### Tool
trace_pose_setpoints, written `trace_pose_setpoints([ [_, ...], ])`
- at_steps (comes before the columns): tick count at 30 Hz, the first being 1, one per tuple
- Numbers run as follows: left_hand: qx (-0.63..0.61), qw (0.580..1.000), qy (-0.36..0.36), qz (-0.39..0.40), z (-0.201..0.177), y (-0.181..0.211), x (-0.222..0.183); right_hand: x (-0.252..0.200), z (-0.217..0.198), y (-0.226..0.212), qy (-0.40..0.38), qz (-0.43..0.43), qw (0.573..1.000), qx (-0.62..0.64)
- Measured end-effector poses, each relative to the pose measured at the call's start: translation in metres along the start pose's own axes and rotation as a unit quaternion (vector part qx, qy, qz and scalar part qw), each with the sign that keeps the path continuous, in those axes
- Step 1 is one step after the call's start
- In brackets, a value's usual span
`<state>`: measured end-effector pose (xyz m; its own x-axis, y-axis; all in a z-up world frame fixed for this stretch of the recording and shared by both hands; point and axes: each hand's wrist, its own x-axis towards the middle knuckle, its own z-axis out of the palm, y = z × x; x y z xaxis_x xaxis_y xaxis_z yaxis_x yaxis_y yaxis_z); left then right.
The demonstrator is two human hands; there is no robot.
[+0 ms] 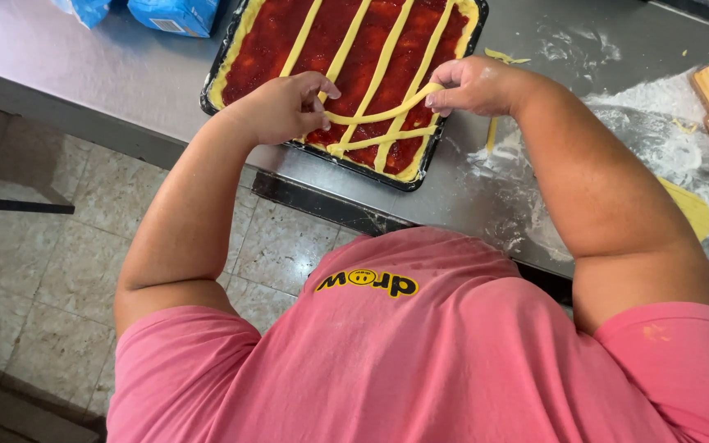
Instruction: Cutting strips of dough and placing them in a lattice pattern over a jam-filled tart base on a commercial kitchen counter.
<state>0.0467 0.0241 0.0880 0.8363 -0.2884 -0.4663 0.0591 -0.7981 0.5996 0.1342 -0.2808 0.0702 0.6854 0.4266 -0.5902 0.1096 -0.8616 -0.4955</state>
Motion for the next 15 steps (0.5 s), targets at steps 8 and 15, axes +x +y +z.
trace_pose_setpoints([
  [8,0.06,0.997,0.052,-0.014,0.015,-0.025,0.009,-0.016,-0.005,-0.023,-0.011,0.1,0.993,-0.059],
  [15,0.035,0.989,0.101,-0.099,0.02,-0.015,-0.008,-0.01,-0.006,-0.019,-0.007,0.126,0.99,-0.061],
])
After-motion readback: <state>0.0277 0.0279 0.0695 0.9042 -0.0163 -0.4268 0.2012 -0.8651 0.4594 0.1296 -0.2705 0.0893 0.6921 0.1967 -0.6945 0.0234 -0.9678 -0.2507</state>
